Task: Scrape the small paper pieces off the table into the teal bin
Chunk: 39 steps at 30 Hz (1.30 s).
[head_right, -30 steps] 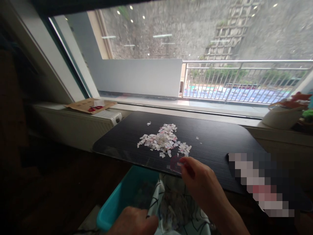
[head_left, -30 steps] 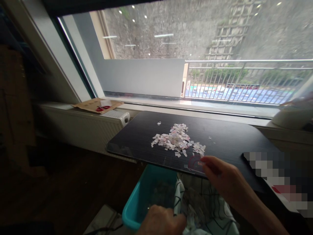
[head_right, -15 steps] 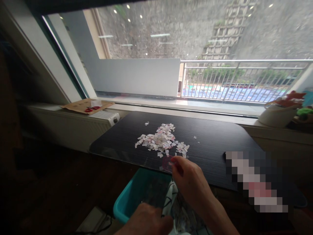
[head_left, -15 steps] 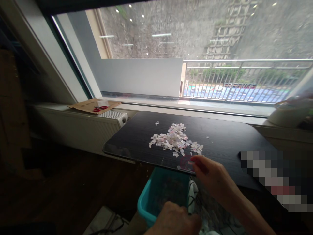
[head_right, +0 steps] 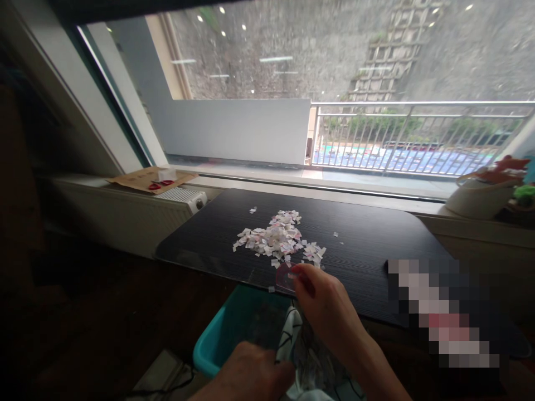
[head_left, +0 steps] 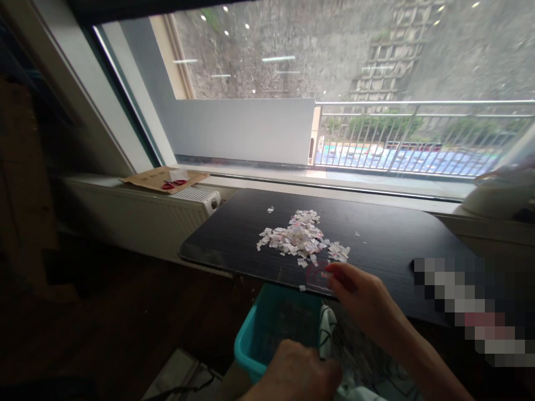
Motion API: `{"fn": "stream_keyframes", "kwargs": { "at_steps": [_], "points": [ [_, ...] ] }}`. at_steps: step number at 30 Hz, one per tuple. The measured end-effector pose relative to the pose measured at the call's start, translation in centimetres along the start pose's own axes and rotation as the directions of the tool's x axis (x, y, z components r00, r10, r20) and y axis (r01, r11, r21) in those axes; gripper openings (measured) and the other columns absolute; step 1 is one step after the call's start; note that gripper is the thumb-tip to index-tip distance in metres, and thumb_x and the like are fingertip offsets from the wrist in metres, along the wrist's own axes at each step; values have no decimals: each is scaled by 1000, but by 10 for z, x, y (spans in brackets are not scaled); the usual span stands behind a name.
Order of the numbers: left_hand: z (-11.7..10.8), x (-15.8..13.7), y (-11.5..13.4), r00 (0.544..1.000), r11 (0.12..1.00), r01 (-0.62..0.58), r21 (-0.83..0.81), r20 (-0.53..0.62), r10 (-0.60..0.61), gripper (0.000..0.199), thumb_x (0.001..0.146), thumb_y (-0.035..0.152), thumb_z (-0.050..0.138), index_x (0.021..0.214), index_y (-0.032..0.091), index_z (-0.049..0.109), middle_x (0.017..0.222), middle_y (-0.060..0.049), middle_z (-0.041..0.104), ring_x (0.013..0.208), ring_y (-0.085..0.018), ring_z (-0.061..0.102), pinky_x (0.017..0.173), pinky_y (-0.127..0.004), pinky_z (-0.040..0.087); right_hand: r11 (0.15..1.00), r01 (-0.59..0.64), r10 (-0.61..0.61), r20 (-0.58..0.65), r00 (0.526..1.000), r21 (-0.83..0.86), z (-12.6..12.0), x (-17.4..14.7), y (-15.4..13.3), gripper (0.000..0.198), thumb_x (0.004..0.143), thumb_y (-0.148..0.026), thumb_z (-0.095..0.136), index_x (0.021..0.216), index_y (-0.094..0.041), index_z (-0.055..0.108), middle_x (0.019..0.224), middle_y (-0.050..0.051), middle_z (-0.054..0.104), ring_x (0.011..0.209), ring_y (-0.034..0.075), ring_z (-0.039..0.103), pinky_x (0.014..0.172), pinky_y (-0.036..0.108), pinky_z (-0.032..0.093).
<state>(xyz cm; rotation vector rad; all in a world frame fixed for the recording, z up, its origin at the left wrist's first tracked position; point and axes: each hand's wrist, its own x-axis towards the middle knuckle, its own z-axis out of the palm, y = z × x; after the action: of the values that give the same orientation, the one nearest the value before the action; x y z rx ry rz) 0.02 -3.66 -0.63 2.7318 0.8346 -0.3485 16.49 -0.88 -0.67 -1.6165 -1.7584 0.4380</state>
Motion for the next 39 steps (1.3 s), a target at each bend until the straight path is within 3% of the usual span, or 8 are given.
{"fn": "stream_keyframes", "kwargs": {
  "at_steps": [6, 14, 21, 27, 33, 36, 39],
  "points": [
    [-4, -2, -1, 999, 1000, -4, 8, 48, 3, 15, 86, 20, 60, 97, 15, 67, 81, -14, 72, 67, -33, 69, 53, -34, 54, 998, 5, -10, 89, 996, 55, 1, -2, 1, 23, 85, -32, 52, 97, -20, 68, 71, 0, 69, 60, 14, 61, 56, 23, 45],
    [34, -4, -13, 998, 997, 50, 58, -36, -48, 13, 83, 28, 63, 93, 20, 67, 75, -10, 71, 60, -31, 69, 49, -30, 52, 997, -83, 82, -123, 989, 0, -15, 20, 25, 33, 83, -37, 52, 104, -17, 67, 78, 4, 72, 70, 18, 66, 66, 28, 49],
    [48, -12, -18, 991, 990, 104, 97, -98, -94, 11, 83, 29, 60, 89, 21, 65, 70, -8, 69, 59, -29, 68, 51, -30, 52, 996, -82, 80, -68, 994, -28, -14, 24, 21, 30, 84, -35, 50, 100, -16, 68, 74, 4, 71, 67, 18, 66, 64, 28, 48],
    [42, -17, -24, 985, 985, 170, 27, -11, -170, 7, 80, 25, 61, 85, 22, 64, 70, -6, 69, 61, -29, 68, 51, -28, 50, 988, -112, 103, -83, 991, -107, -23, 20, 22, 31, 83, -38, 51, 100, -18, 68, 75, 3, 72, 68, 18, 66, 65, 29, 47],
    [54, -19, -31, 970, 972, 236, -3, -51, -236, 16, 84, 38, 58, 84, 23, 64, 68, -5, 68, 61, -28, 68, 52, -27, 49, 992, -33, 23, -83, 996, -126, -10, 40, 12, 32, 84, -34, 48, 101, -17, 69, 74, 3, 72, 66, 17, 65, 60, 26, 45],
    [61, -18, -34, 962, 964, 265, -3, -70, -265, 21, 83, 44, 58, 83, 23, 64, 69, -6, 68, 63, -28, 68, 52, -25, 47, 984, -60, 43, -104, 994, -170, -14, 37, 13, 30, 82, -34, 48, 97, -19, 70, 70, 3, 71, 63, 18, 63, 58, 27, 43],
    [63, -17, -35, 964, 965, 262, 7, -43, -262, 15, 82, 37, 60, 82, 23, 62, 70, -5, 68, 63, -27, 68, 52, -24, 47, 977, -124, 106, -108, 989, -176, -22, 29, 22, 28, 79, -34, 51, 93, -20, 70, 69, 2, 71, 64, 18, 65, 59, 27, 43]
  ]
}}
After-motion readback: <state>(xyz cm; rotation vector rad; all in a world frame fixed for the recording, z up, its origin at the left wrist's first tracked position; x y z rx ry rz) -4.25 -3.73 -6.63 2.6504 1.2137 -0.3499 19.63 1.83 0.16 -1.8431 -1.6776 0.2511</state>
